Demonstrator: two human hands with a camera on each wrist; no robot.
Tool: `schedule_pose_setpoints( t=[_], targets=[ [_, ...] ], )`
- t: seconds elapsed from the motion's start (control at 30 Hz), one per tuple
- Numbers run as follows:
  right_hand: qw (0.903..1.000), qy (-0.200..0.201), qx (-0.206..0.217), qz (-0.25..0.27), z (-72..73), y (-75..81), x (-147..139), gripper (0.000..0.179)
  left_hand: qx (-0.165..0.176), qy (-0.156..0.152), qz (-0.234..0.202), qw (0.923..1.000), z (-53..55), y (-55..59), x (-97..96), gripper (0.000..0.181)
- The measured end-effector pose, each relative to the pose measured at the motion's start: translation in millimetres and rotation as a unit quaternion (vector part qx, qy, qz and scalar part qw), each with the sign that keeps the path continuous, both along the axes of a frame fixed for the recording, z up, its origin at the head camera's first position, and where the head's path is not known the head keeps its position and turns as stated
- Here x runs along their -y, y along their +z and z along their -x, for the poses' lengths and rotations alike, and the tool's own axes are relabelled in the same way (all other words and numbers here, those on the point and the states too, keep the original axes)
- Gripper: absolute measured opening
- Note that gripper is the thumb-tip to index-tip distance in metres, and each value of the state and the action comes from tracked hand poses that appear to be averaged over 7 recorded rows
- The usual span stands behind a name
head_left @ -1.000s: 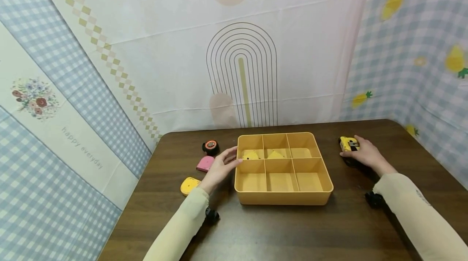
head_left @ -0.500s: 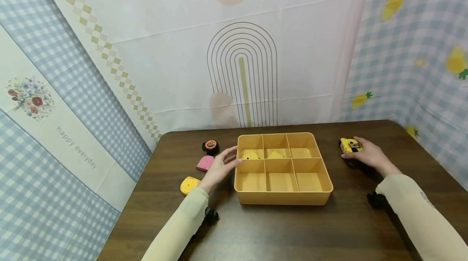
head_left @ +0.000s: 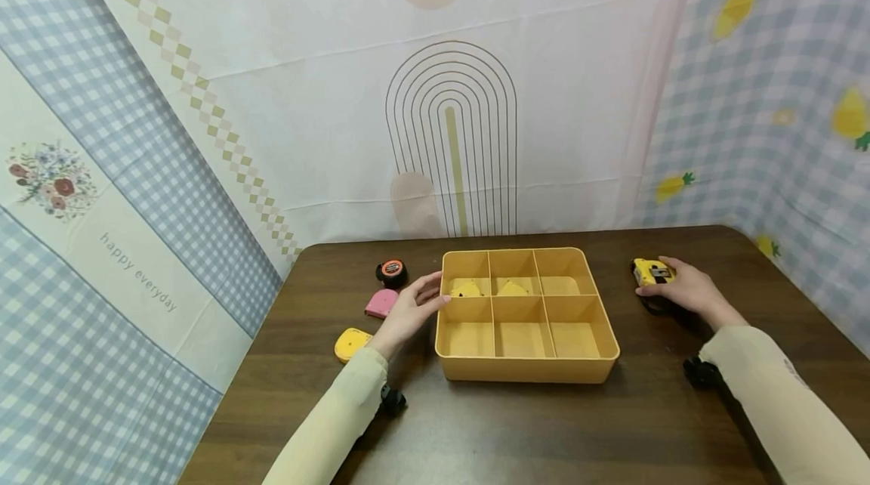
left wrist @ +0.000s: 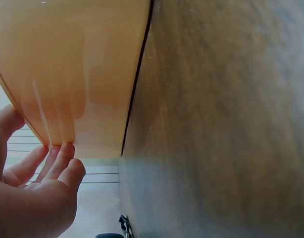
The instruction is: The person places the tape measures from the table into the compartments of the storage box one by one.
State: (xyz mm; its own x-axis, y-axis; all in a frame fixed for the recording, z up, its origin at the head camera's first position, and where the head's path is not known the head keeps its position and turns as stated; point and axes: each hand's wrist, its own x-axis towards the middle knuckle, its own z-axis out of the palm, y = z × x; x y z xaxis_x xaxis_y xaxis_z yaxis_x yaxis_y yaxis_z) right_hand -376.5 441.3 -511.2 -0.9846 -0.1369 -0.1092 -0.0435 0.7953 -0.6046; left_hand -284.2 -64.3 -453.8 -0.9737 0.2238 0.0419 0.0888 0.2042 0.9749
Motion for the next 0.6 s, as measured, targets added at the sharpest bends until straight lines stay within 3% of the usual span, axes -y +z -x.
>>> schedule_pose_setpoints(
  t=[0.6],
  targets=[
    [0.9998, -0.003, -0.020, -0.002, -1.3, 14.1, -1.9, 0.107, -0.002, -0.003, 0.004, 1.0000, -2.3, -0.2, 1.0, 0.060]
  ],
)
